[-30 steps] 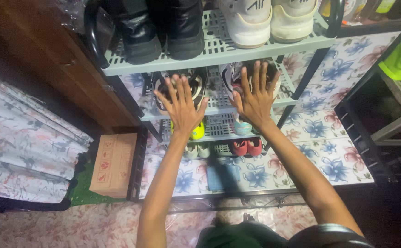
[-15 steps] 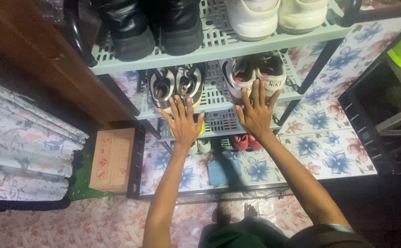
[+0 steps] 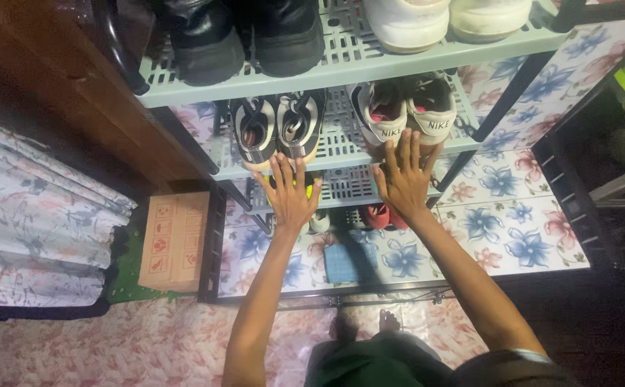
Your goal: The person picks up several pairs of shoes from a tiled surface, wipes them by hand, and places them onto a multi-tiered shoe rack. The person handles black sneakers, black boots, and white sneakers, arranging them on the shelves.
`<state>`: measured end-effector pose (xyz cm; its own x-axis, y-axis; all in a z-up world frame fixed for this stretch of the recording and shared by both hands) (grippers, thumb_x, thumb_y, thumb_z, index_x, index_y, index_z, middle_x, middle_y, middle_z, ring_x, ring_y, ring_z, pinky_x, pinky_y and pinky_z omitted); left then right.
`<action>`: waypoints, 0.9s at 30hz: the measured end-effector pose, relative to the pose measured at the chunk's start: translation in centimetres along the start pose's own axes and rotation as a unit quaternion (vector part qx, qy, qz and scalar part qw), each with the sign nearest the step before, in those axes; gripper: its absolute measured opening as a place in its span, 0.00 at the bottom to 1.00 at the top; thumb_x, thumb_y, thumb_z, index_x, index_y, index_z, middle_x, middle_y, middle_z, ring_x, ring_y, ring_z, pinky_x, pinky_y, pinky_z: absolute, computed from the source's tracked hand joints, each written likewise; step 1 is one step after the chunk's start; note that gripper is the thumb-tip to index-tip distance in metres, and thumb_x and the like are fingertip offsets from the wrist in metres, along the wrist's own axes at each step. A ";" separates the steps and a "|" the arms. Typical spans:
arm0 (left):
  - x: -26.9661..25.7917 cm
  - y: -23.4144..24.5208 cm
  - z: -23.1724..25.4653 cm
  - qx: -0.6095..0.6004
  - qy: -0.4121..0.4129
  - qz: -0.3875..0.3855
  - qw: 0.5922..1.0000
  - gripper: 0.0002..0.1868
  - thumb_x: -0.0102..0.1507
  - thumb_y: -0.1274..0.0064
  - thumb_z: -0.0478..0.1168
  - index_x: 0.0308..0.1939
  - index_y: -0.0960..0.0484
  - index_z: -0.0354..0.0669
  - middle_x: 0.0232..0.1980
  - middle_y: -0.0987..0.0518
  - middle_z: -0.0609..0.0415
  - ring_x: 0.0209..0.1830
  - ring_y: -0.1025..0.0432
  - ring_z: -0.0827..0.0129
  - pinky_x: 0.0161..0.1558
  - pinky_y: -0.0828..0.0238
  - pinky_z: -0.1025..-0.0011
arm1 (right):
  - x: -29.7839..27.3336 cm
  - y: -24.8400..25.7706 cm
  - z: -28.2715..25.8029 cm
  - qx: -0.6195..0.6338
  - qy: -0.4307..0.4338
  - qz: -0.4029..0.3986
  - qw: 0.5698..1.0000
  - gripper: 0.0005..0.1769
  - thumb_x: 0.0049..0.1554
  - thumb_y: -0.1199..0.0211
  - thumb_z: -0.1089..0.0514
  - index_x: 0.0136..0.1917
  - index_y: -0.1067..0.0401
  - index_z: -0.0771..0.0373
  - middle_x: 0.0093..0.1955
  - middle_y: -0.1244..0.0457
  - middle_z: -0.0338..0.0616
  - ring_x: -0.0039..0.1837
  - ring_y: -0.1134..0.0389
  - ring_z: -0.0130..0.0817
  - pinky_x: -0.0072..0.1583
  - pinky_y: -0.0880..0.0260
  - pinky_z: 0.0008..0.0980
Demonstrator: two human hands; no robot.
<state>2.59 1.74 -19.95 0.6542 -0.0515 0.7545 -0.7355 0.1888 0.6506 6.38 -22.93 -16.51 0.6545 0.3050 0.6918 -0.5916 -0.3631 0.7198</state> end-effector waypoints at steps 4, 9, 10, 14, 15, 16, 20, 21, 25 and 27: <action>-3.2 -1.3 -0.1 -0.013 0.015 -0.038 0.999 0.40 0.73 0.58 0.61 0.82 0.48 0.43 0.83 0.54 0.32 0.85 0.63 0.39 0.75 0.75 0.24 | -3.4 -2.0 0.4 0.039 -0.027 -0.037 0.998 0.39 0.68 0.47 0.44 0.85 0.50 0.61 0.87 0.61 0.64 0.88 0.65 0.61 0.78 0.77 0.77; -6.2 -2.9 0.0 -0.013 0.041 -0.107 0.993 0.38 0.71 0.58 0.60 0.80 0.42 0.44 0.82 0.52 0.31 0.84 0.62 0.37 0.74 0.76 0.25 | -6.8 -3.6 0.5 0.018 -0.046 -0.043 0.998 0.38 0.67 0.48 0.44 0.84 0.49 0.62 0.86 0.61 0.66 0.86 0.65 0.63 0.77 0.78 0.77; -6.8 -3.2 0.1 -0.012 0.049 -0.120 0.991 0.38 0.70 0.58 0.60 0.80 0.41 0.45 0.82 0.52 0.30 0.84 0.61 0.37 0.74 0.76 0.26 | -7.4 -4.1 0.8 0.023 -0.063 -0.055 0.996 0.38 0.67 0.49 0.44 0.83 0.48 0.62 0.86 0.61 0.66 0.87 0.65 0.62 0.77 0.78 0.77; -8.4 -3.7 0.0 -0.018 0.050 -0.119 0.992 0.36 0.70 0.58 0.59 0.78 0.39 0.49 0.81 0.49 0.31 0.83 0.59 0.39 0.73 0.77 0.26 | -9.4 -5.4 1.3 0.027 -0.088 -0.081 0.992 0.38 0.66 0.51 0.44 0.83 0.48 0.63 0.86 0.60 0.66 0.86 0.65 0.62 0.76 0.79 0.77; -8.8 -3.9 0.0 -0.025 0.050 -0.121 0.991 0.36 0.70 0.58 0.59 0.78 0.38 0.49 0.81 0.49 0.30 0.83 0.59 0.39 0.73 0.76 0.26 | -9.8 -5.7 1.3 0.029 -0.086 -0.079 0.993 0.38 0.66 0.51 0.44 0.83 0.48 0.64 0.85 0.60 0.67 0.87 0.65 0.62 0.76 0.79 0.77; -9.2 -4.1 -0.1 -0.032 0.051 -0.123 0.991 0.36 0.70 0.58 0.59 0.78 0.38 0.49 0.81 0.49 0.30 0.83 0.58 0.40 0.74 0.75 0.27 | -10.1 -6.0 1.3 0.032 -0.084 -0.078 0.993 0.37 0.67 0.52 0.44 0.83 0.48 0.64 0.85 0.60 0.67 0.87 0.65 0.61 0.76 0.79 0.77; -9.9 -5.2 0.0 -0.025 0.042 -0.139 0.989 0.36 0.70 0.58 0.59 0.77 0.37 0.46 0.80 0.47 0.30 0.83 0.57 0.39 0.73 0.75 0.26 | -11.0 -6.9 1.4 0.037 -0.086 -0.082 0.992 0.37 0.67 0.53 0.44 0.83 0.49 0.64 0.85 0.60 0.68 0.86 0.64 0.61 0.76 0.79 0.77; -10.1 -5.3 -0.1 -0.027 0.042 -0.139 0.989 0.36 0.70 0.58 0.59 0.77 0.37 0.46 0.80 0.47 0.30 0.83 0.57 0.39 0.73 0.75 0.26 | -11.1 -7.1 1.4 0.037 -0.089 -0.085 0.992 0.37 0.67 0.53 0.44 0.83 0.49 0.64 0.85 0.59 0.68 0.86 0.64 0.61 0.76 0.79 0.77; -10.3 -5.5 -0.2 -0.029 0.040 -0.137 0.989 0.36 0.70 0.57 0.59 0.77 0.36 0.45 0.80 0.46 0.29 0.83 0.56 0.39 0.73 0.74 0.26 | -11.3 -7.3 1.5 0.041 -0.088 -0.083 0.992 0.37 0.67 0.53 0.45 0.83 0.49 0.64 0.85 0.59 0.68 0.86 0.63 0.60 0.76 0.78 0.77; -10.4 -5.5 -0.2 -0.030 0.039 -0.138 0.989 0.35 0.70 0.57 0.58 0.77 0.36 0.45 0.80 0.46 0.29 0.82 0.56 0.39 0.73 0.73 0.26 | -11.2 -7.3 1.4 0.035 -0.086 -0.085 0.992 0.37 0.67 0.52 0.45 0.83 0.48 0.64 0.85 0.59 0.68 0.86 0.62 0.60 0.76 0.78 0.77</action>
<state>-0.14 1.46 -31.38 0.8423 -0.0329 0.5380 -0.5166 0.2355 0.8232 4.04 -24.96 -29.64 0.8165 0.2138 0.5363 -0.4355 -0.3818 0.8152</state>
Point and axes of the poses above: each hand's wrist, its own x-axis towards the middle knuckle, its own y-axis out of the back of the hand, z = x × y, the point moved 9 cm from there along x, towards the middle knuckle
